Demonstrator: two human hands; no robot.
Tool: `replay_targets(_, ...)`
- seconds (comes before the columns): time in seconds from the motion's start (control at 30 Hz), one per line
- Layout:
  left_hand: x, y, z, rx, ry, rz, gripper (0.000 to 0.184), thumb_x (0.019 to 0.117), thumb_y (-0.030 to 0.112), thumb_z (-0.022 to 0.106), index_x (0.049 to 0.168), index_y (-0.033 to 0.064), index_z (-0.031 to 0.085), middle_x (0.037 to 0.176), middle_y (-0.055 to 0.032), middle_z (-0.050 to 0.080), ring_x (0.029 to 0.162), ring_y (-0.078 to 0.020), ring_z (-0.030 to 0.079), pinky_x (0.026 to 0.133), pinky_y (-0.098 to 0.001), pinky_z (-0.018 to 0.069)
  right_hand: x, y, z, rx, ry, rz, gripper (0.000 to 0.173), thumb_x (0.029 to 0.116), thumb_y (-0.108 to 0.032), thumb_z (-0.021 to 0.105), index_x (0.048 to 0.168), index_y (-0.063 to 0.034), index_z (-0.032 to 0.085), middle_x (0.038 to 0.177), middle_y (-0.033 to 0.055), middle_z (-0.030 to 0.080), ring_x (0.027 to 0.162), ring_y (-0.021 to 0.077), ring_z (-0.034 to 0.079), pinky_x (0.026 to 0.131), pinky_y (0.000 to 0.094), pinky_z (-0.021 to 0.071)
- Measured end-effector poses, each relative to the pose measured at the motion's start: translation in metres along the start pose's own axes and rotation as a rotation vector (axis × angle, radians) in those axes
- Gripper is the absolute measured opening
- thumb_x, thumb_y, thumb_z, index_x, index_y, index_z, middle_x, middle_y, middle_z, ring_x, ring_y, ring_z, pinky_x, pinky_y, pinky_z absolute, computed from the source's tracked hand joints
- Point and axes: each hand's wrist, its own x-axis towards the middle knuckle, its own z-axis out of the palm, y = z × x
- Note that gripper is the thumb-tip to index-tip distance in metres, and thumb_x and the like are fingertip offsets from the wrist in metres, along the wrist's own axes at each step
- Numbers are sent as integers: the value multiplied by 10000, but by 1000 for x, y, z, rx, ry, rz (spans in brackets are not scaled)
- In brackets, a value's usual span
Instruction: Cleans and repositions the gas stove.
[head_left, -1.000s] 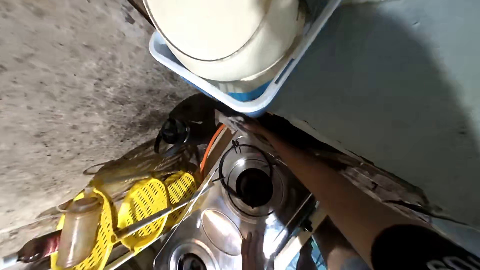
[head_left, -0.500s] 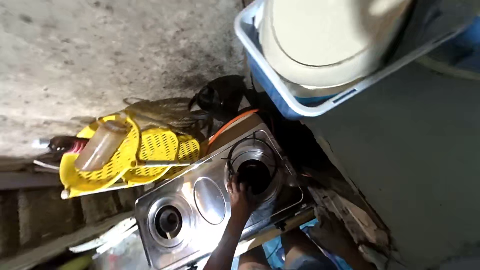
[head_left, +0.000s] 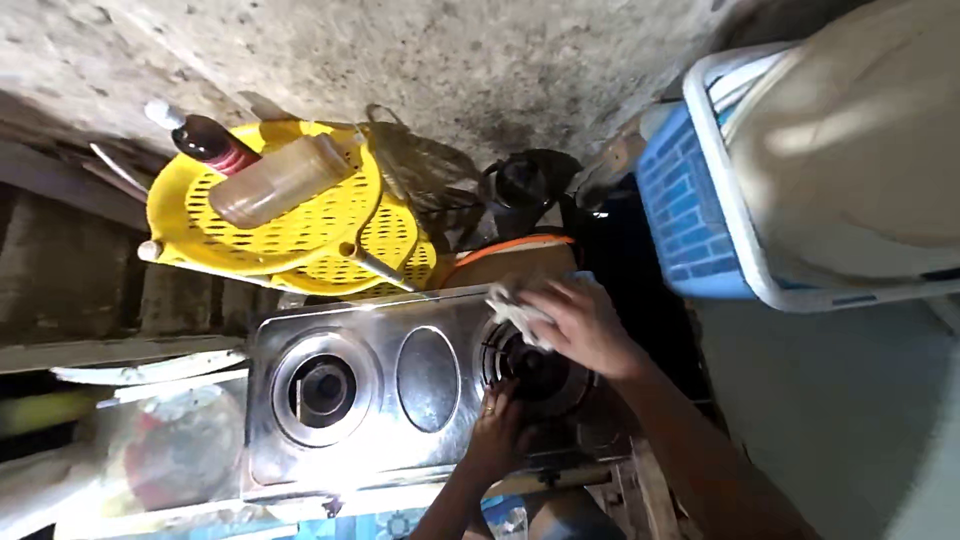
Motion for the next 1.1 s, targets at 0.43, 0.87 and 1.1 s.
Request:
replay_targets(0.43,-11,-21,18,133,83,111,486,980,411,532,1282,62,686,1407,-148,626,1352,-375,549,1144,-578,370,41,100,101,252,-586,639,367,1098,-233,481,1340,1,627,1294,257,655,1206,406,631,1057,569,468)
replay_targets(0.87,-39,-75,-62,-5,500,-189,448,923,300,622,1267,17,673,1397,-299,561,1320,-482,521,1114,-623,394,-164,79,30,102,-111,1246,466,1115,-208,397,1459,101,455,1425,333,521,1304,413,538,1122,533,413)
replay_targets(1.1,-153,-189,-201,171,590,-1063,682,937,266,701,1483,-48,439,1570,-378,282,1430,-602,274,1139,-694,272,-249,49,15,-38,-792,1312,446,1101,-248,464,1447,28,516,1429,281,556,1333,402,545,1123,557,426)
